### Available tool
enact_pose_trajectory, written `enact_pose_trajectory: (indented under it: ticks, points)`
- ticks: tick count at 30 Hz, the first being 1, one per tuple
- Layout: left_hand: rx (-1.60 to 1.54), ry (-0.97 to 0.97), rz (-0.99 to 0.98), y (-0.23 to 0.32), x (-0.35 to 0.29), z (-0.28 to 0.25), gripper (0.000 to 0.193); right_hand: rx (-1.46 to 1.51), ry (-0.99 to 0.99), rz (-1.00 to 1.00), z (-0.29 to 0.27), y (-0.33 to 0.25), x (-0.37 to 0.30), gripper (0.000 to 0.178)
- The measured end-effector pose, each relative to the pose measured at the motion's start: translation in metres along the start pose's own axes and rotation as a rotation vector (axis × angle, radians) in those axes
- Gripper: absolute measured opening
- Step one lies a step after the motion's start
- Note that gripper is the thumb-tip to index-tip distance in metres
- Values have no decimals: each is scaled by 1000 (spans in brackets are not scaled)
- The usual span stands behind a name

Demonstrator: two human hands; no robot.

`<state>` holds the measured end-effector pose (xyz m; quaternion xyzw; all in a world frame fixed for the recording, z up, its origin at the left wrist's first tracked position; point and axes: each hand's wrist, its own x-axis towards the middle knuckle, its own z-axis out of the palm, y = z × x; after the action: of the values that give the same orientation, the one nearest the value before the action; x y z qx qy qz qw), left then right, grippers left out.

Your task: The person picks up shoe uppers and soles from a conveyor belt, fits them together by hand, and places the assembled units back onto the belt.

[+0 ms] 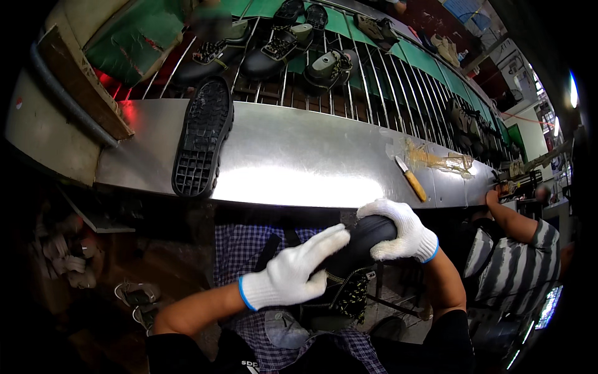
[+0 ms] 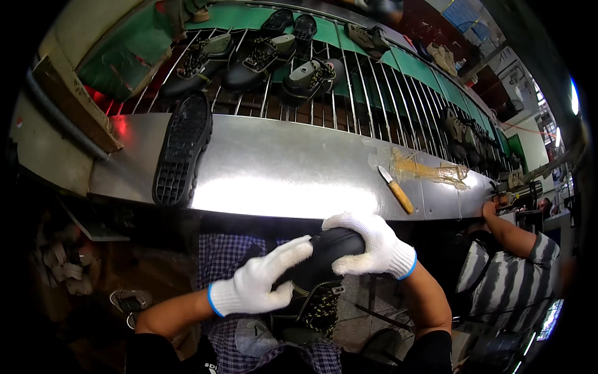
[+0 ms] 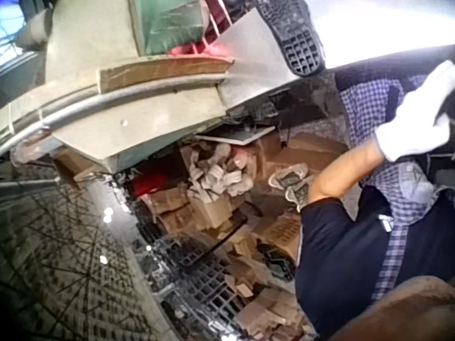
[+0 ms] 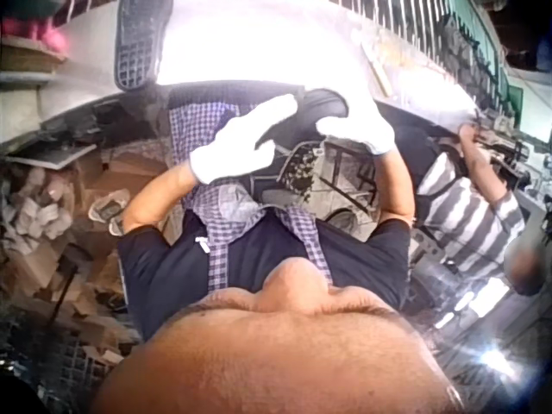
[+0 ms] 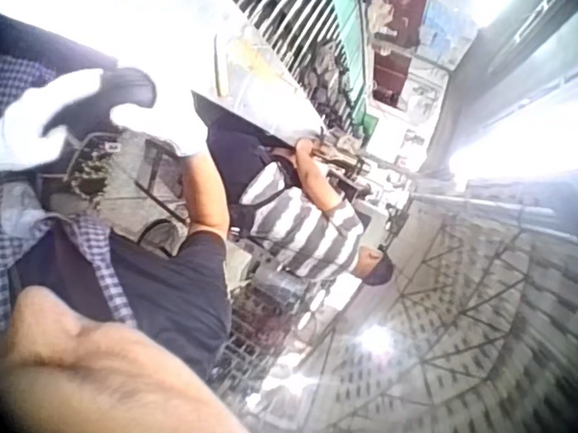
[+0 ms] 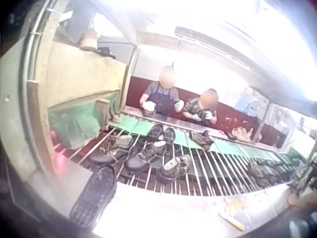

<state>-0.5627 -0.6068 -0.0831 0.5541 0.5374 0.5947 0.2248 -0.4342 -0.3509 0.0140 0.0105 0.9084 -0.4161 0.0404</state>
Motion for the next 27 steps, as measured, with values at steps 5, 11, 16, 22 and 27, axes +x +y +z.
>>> enact_pose_trajectory:
  ticks: [5, 11, 16, 22, 27]
  points:
    - [-23, 168, 92, -3, -19, 18, 59, 55, 101, 94, 11, 12, -11, 100]
    - [-18, 95, -240, 2, 35, -6, 41, 60, 174, -86, 20, -7, 15, 117]
    - [158, -92, -291, 30, 85, -31, 28, -47, 364, -188, 28, -22, 29, 111]
    - [219, -80, -225, 63, 96, -54, 22, 903, 589, -154, 100, 11, 45, 72]
    - [17, 181, -507, 38, 66, -95, 26, 1000, 512, 150, 171, 30, 42, 49]
